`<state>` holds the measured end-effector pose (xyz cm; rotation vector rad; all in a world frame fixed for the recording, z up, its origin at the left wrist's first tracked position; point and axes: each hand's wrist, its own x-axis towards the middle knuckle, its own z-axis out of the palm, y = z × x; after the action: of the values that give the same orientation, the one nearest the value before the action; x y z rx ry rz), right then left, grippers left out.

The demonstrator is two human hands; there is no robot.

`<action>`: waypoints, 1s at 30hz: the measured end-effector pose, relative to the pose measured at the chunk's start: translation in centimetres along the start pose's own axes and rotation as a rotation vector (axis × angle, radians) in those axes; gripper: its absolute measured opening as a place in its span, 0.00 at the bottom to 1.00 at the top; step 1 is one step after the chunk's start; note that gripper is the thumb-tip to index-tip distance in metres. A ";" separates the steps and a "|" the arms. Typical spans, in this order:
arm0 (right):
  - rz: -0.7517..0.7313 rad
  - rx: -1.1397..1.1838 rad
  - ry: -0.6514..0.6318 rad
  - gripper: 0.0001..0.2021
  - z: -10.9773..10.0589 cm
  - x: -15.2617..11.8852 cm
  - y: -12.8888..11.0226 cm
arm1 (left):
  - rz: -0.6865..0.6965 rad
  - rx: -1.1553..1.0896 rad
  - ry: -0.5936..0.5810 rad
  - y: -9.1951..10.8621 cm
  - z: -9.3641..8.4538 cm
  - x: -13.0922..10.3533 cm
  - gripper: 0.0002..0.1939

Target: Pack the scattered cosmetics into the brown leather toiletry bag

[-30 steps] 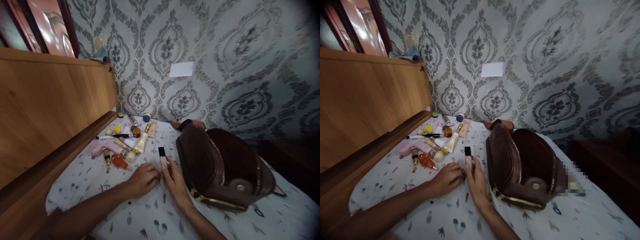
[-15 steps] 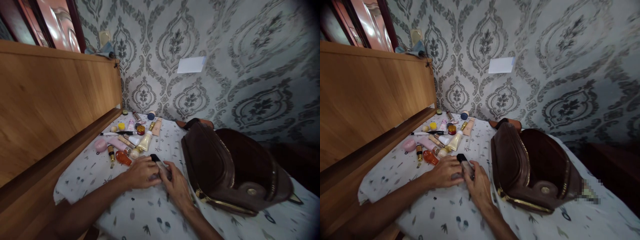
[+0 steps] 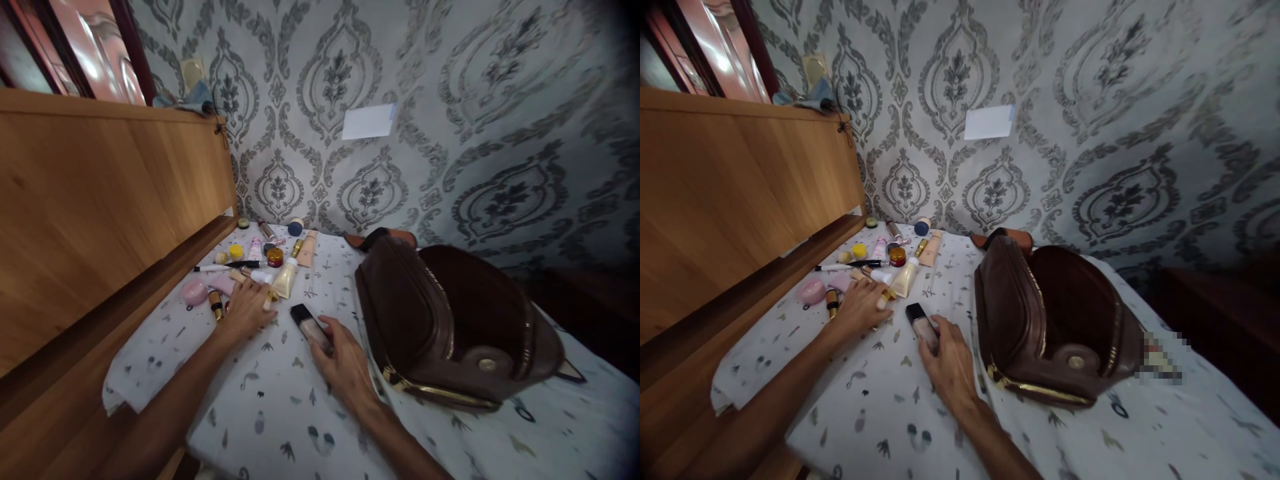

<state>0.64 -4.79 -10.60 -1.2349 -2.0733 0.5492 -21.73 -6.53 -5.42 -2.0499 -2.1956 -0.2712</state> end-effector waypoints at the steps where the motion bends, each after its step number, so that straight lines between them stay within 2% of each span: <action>1: -0.003 -0.006 0.002 0.21 0.0 0.0 0.0 | 0.001 0.002 -0.029 0.1 0.0 -0.1 0.18; 4: -0.021 -0.011 0.003 0.21 -0.1 0.0 0.0 | 0.011 -0.025 -0.078 0.3 -0.5 -0.2 0.16; 11: -0.039 0.016 0.019 0.19 -0.1 0.0 0.2 | 0.043 -0.124 -0.104 0.6 -1.6 -0.2 0.17; 21: -0.039 0.034 -0.014 0.18 -0.3 0.0 0.1 | 0.182 -0.143 -0.076 0.5 0.1 -0.4 0.19; 26: -0.058 0.043 -0.015 0.19 -0.3 0.0 0.2 | 0.292 -0.176 0.012 1.0 0.9 -0.6 0.17; 30: -0.065 0.059 -0.008 0.20 0.0 0.2 0.7 | 0.326 -0.186 0.047 1.1 1.3 -0.7 0.14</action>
<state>1.01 -4.33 -11.01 -1.1300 -2.0812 0.5817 -20.51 -6.89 -6.79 -2.4275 -1.8309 -0.4969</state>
